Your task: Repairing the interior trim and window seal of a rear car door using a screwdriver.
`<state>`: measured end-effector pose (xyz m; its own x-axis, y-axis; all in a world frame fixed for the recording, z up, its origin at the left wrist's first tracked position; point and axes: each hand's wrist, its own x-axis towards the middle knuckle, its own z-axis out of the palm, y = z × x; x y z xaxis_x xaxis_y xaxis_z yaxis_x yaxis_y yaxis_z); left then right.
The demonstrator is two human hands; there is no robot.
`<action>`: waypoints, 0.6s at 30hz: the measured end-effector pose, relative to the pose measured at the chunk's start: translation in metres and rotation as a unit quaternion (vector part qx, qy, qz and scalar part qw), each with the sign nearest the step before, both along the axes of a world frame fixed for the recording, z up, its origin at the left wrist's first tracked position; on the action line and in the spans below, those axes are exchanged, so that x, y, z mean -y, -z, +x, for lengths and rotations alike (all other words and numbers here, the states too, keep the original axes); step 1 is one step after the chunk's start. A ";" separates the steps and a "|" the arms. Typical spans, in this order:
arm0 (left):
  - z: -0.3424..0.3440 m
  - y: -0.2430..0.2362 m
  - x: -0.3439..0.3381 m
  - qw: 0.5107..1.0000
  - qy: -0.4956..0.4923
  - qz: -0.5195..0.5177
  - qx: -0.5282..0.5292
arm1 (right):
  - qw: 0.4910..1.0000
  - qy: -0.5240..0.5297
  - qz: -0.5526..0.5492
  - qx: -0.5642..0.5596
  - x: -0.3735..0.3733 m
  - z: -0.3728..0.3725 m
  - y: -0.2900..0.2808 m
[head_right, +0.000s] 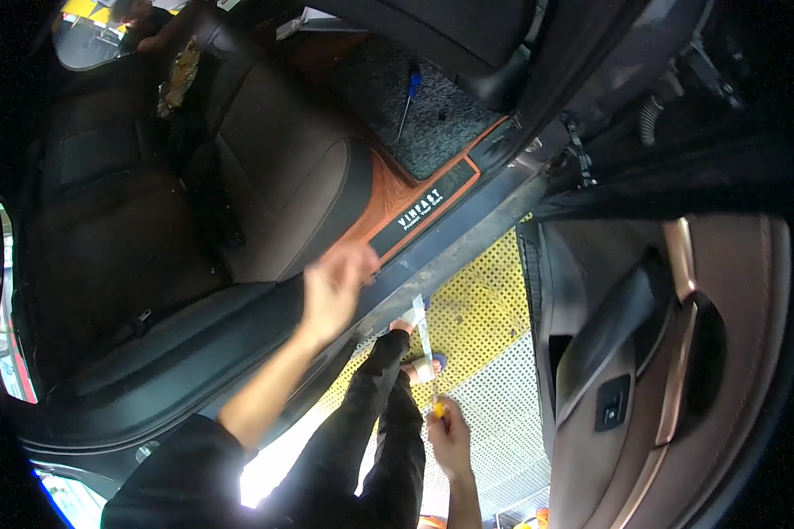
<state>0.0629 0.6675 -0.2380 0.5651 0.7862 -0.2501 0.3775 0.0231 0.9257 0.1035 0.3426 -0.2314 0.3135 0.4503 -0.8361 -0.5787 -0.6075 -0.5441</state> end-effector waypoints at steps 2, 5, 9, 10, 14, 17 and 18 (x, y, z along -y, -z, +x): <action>0.020 0.011 -0.069 0.965 -0.060 0.253 0.022 | 0.995 0.081 0.056 0.016 -0.037 0.024 0.034; 0.045 0.034 -0.166 0.900 0.004 0.430 -0.069 | 0.990 0.101 0.087 0.053 -0.117 0.065 0.086; 0.063 0.070 -0.207 0.881 0.033 0.419 -0.216 | 0.971 0.076 0.137 0.182 -0.260 0.122 0.152; 0.062 0.075 -0.208 0.887 0.032 0.405 -0.218 | 0.966 0.080 0.157 0.188 -0.291 0.137 0.166; 0.061 0.077 -0.212 0.903 0.009 0.403 -0.148 | 0.833 -0.044 0.179 0.521 -0.394 0.174 0.215; 0.058 0.074 -0.218 0.914 -0.007 0.367 -0.173 | 0.860 -0.150 0.062 0.484 -0.409 0.174 0.228; 0.059 0.073 -0.215 0.926 -0.006 0.342 -0.160 | 0.838 -0.178 -0.020 0.515 -0.407 0.178 0.228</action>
